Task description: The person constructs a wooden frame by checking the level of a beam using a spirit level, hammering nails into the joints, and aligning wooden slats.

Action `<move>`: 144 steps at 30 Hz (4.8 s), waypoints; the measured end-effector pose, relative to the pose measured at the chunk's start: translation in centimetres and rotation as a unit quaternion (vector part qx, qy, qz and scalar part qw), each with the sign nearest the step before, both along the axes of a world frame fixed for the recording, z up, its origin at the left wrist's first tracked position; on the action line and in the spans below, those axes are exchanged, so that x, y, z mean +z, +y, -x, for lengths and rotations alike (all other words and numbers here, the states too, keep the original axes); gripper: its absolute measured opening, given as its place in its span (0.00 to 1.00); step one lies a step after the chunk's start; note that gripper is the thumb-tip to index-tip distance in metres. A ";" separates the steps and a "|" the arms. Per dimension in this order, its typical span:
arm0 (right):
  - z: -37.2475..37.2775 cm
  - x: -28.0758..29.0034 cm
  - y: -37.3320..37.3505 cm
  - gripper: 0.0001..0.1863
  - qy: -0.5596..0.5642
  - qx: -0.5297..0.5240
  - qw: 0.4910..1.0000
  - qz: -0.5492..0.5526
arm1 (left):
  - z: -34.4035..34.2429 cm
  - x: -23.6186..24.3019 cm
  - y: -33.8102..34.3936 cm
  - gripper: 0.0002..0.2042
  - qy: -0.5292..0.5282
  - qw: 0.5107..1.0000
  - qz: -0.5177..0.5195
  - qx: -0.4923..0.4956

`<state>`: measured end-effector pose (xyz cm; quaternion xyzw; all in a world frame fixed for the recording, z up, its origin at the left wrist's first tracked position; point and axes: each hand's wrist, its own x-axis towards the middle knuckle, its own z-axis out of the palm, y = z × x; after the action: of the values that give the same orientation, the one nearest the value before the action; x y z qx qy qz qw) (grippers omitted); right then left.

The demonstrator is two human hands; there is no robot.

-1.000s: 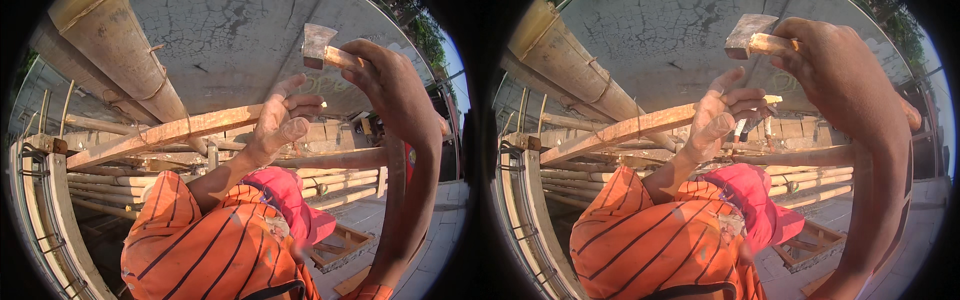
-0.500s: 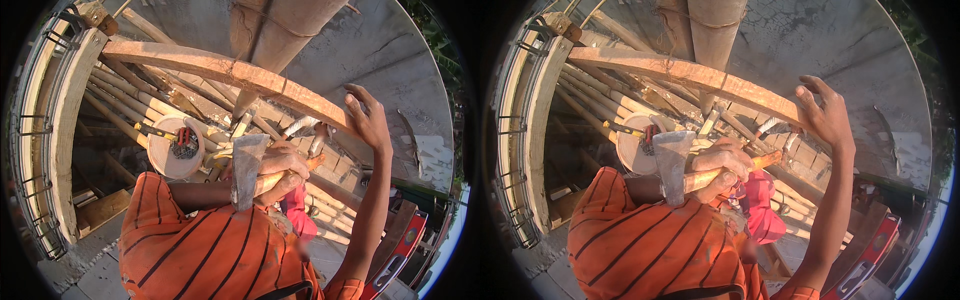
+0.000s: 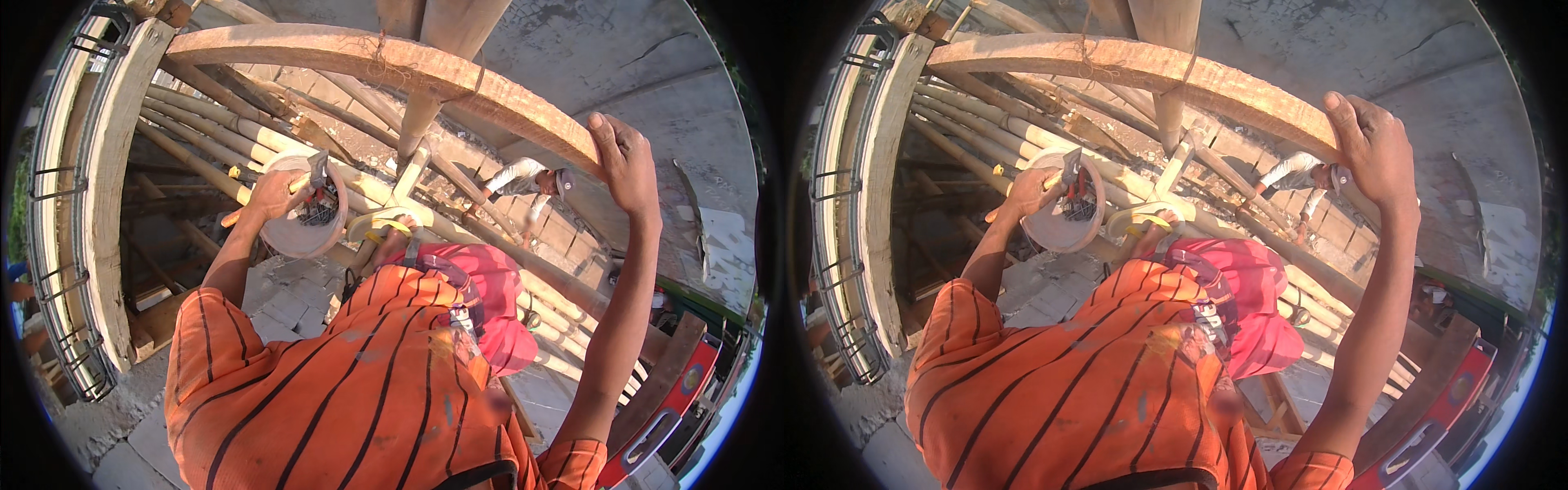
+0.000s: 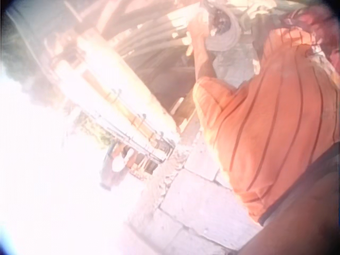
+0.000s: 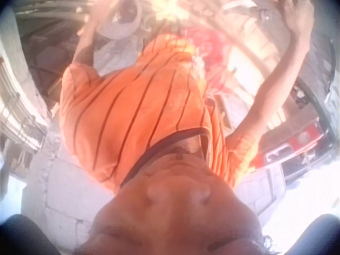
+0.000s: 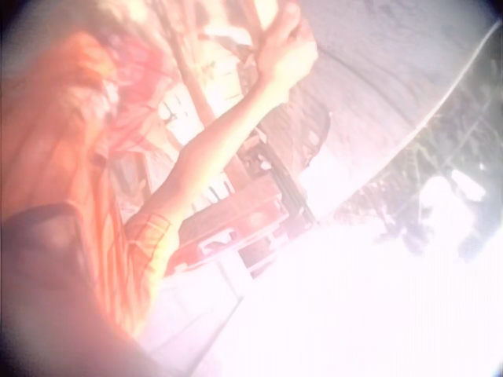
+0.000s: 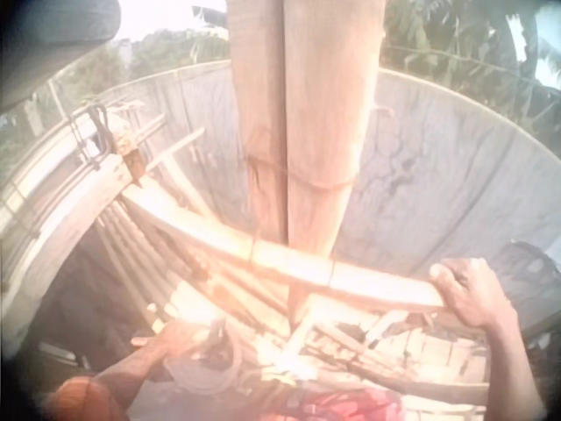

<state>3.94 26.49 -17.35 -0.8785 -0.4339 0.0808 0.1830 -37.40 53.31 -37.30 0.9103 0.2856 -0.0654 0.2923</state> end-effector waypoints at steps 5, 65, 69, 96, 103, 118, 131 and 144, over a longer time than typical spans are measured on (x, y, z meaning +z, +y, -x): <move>-0.1 -0.4 -0.2 0.34 0.009 -0.011 1.000 -0.012 | 6.3 -5.2 -0.6 0.25 0.301 0.952 -0.039 -0.032; 37.6 -35.0 -36.0 0.26 0.081 -0.832 0.384 -0.393 | -28.5 -19.1 -29.1 0.34 0.140 0.865 0.246 -0.414; 43.6 -40.9 -31.3 0.25 0.224 -0.825 0.147 -0.498 | -31.2 -23.3 -28.4 0.29 0.167 0.853 0.308 -0.387; 40.2 -30.5 -26.1 0.13 0.138 -0.843 0.449 -0.264 | -39.3 -27.7 -33.6 0.22 0.228 0.806 0.132 -0.531; 42.1 -33.1 -26.3 0.15 0.103 -0.848 0.389 -0.345 | -35.4 -17.4 -45.4 0.18 -0.197 0.778 0.232 -0.550; 44.6 -28.5 -20.8 0.10 0.089 -0.881 0.329 -0.329 | -19.0 -5.8 -55.4 0.10 -0.046 0.228 -0.073 -0.970; 44.9 -26.1 -17.0 0.18 0.138 -0.759 0.318 -0.551 | -19.4 -6.6 -55.8 0.13 -0.035 0.258 -0.041 -0.965; 42.4 -28.8 -16.4 0.12 -0.108 -0.864 0.286 -0.400 | -20.6 -7.9 -57.1 0.11 -0.019 0.146 -0.006 -0.989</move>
<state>-38.41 10.09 -46.16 -0.5618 0.5827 -0.4031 0.4271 -16.80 -3.74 -45.25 0.4185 -0.8640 -0.2793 -0.0217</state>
